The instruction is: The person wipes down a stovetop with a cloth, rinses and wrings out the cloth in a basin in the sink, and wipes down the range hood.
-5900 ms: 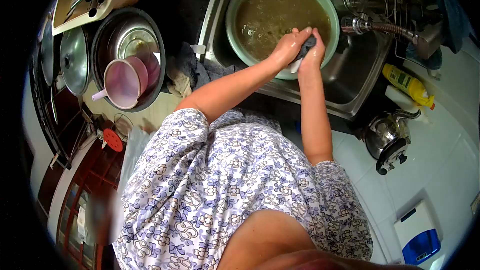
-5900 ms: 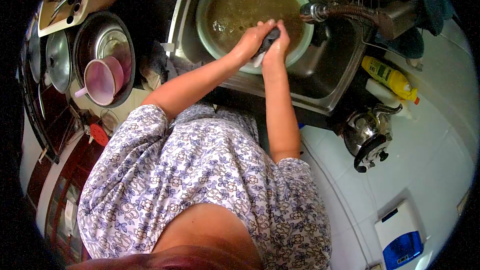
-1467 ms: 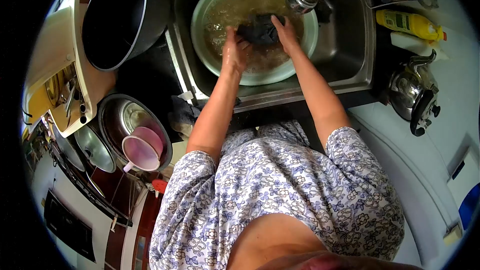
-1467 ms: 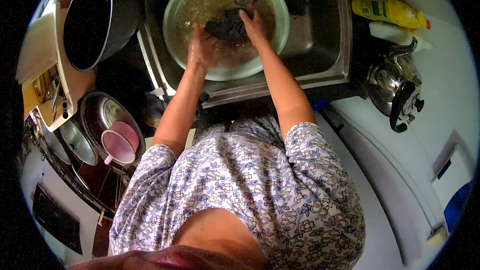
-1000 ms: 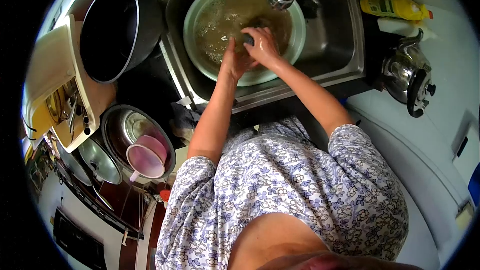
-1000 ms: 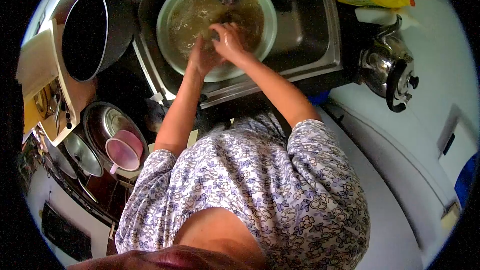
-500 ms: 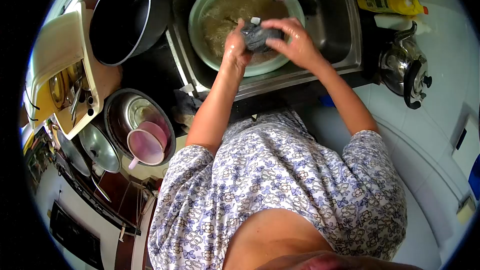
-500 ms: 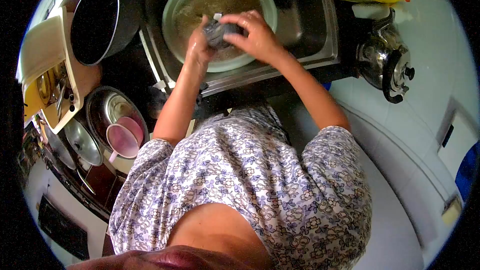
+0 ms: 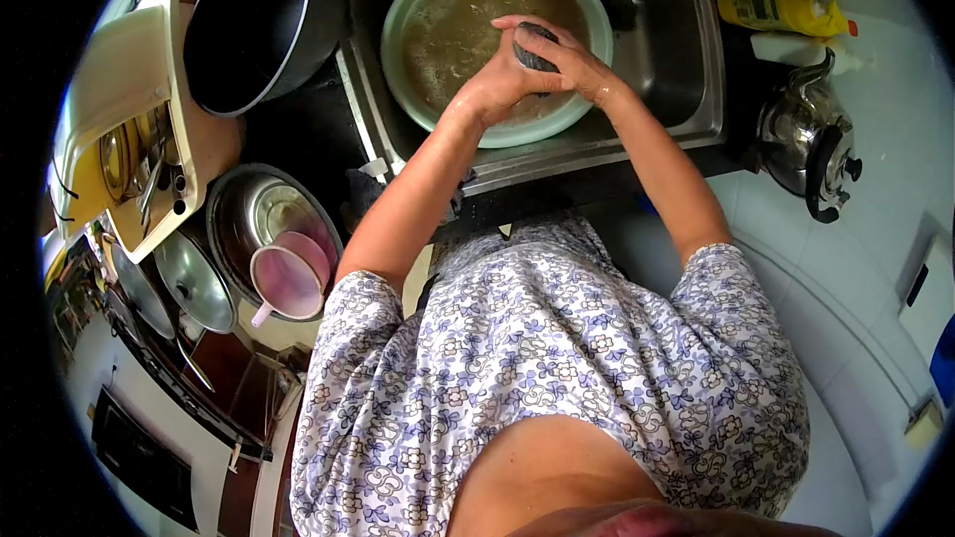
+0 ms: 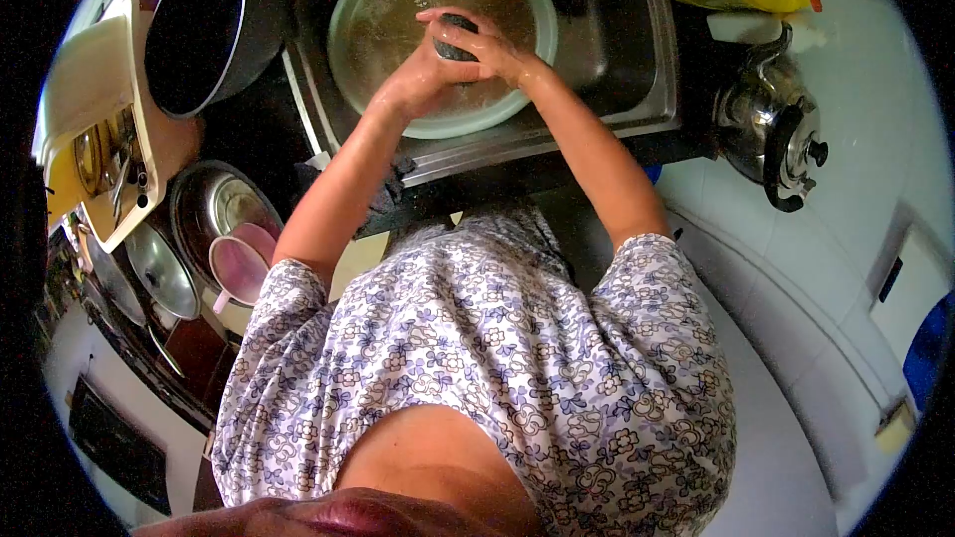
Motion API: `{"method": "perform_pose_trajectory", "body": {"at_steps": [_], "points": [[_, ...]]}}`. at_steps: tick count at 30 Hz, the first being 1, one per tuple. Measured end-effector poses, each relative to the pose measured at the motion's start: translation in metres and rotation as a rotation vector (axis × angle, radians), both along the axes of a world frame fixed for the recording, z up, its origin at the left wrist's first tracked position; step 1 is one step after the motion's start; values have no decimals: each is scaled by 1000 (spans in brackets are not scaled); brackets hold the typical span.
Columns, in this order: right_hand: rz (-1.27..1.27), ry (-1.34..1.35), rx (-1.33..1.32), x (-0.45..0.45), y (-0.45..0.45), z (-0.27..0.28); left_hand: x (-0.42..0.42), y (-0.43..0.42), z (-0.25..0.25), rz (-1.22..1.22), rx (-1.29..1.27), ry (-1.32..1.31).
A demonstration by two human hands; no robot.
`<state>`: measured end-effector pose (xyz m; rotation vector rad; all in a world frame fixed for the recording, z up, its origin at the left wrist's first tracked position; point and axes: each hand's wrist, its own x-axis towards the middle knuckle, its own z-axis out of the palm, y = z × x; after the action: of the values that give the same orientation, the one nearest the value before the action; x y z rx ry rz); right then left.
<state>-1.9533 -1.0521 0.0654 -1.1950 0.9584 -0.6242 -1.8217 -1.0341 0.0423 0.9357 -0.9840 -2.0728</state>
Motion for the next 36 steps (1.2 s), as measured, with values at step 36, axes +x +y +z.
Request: {"method": "perform_pose_trajectory", "body": {"at_steps": [36], "points": [[-1045,-193,547,54,-4,-86,3,-8,-37,-145,-645,-1153]]}}
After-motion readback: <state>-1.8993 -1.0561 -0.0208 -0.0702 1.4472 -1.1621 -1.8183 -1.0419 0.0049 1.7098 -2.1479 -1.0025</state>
